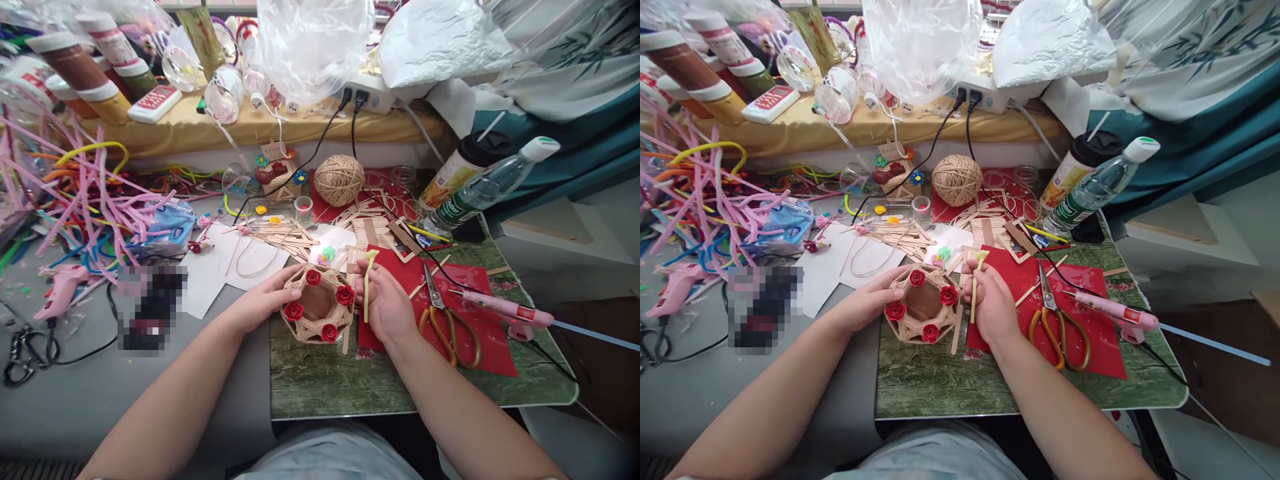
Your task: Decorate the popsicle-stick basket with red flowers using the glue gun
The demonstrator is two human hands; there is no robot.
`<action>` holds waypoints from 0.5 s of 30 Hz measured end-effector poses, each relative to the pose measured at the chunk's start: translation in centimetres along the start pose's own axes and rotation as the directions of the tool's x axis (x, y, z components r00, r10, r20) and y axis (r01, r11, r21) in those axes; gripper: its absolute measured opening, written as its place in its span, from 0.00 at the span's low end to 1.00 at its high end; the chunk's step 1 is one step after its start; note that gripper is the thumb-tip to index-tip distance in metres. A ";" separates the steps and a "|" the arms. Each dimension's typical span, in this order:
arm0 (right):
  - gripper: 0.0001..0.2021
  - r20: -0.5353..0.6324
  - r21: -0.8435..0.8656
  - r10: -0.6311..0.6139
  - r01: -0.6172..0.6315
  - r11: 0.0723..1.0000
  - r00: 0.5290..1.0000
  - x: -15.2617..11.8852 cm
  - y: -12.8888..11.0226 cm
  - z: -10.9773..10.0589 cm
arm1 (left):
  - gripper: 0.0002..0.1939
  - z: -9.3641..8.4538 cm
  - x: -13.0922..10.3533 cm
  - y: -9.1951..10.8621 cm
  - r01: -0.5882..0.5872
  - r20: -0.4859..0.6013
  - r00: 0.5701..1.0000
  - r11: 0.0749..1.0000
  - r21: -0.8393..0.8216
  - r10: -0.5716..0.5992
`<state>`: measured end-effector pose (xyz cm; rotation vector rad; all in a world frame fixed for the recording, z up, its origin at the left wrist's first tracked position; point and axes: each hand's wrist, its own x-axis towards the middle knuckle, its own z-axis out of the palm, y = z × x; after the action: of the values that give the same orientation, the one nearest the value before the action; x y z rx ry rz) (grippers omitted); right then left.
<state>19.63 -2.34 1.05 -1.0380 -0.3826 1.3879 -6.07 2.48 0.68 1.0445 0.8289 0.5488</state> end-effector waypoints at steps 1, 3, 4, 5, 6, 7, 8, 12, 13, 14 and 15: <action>0.10 0.002 -0.002 0.007 -0.007 1.000 1.000 -0.1 0.1 0.0 | 0.34 0.0 0.0 -0.1 -0.003 0.004 1.000 1.000 0.008 0.002; 0.10 0.022 -0.006 0.009 -0.009 1.000 1.000 -0.2 0.3 0.0 | 0.32 -0.1 0.1 0.0 -0.012 0.001 1.000 1.000 0.020 0.012; 0.10 0.033 -0.006 0.005 -0.005 1.000 0.999 -0.3 0.3 0.0 | 0.32 -0.1 0.2 0.1 -0.018 0.003 1.000 0.999 0.027 0.018; 0.10 0.047 -0.004 0.002 -0.001 1.000 0.999 -0.3 0.3 -0.1 | 0.31 -0.1 0.2 0.3 -0.025 0.009 1.000 0.999 0.035 0.024; 0.10 0.065 0.003 0.000 0.000 1.000 0.998 -0.3 0.3 -0.2 | 0.31 -0.1 0.2 0.4 -0.031 0.019 0.999 0.998 0.045 0.031; 0.10 0.085 0.012 -0.003 0.002 1.000 0.996 -0.3 0.2 -0.2 | 0.31 0.0 0.2 0.6 -0.039 0.027 0.999 0.997 0.059 0.038; 0.11 0.102 0.021 -0.010 0.008 1.000 0.995 -0.3 0.2 -0.3 | 0.30 0.0 0.2 0.8 -0.049 0.031 0.998 0.996 0.077 0.047; 0.15 0.113 -0.021 -0.101 0.104 0.994 0.988 -0.2 0.2 -0.5 | 0.24 0.5 0.2 1.1 -0.078 0.005 0.997 0.986 0.145 0.078; 0.17 0.112 -0.051 -0.130 0.136 0.989 0.985 -0.2 0.2 -0.5 | 0.22 0.7 0.3 1.0 -0.076 -0.001 0.997 0.985 0.155 0.077; 0.18 0.116 -0.084 -0.153 0.164 0.983 0.981 -0.3 0.3 -0.5 | 0.21 0.8 0.3 1.0 -0.073 -0.006 0.997 0.984 0.164 0.075; 0.19 0.124 -0.119 -0.172 0.186 0.975 0.977 -0.3 0.4 -0.5 | 0.20 0.8 0.3 1.0 -0.070 -0.009 0.997 0.983 0.170 0.073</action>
<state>19.67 -2.84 0.57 -1.0066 -0.6422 1.2747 -5.25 2.68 1.71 1.2317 0.8654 0.5541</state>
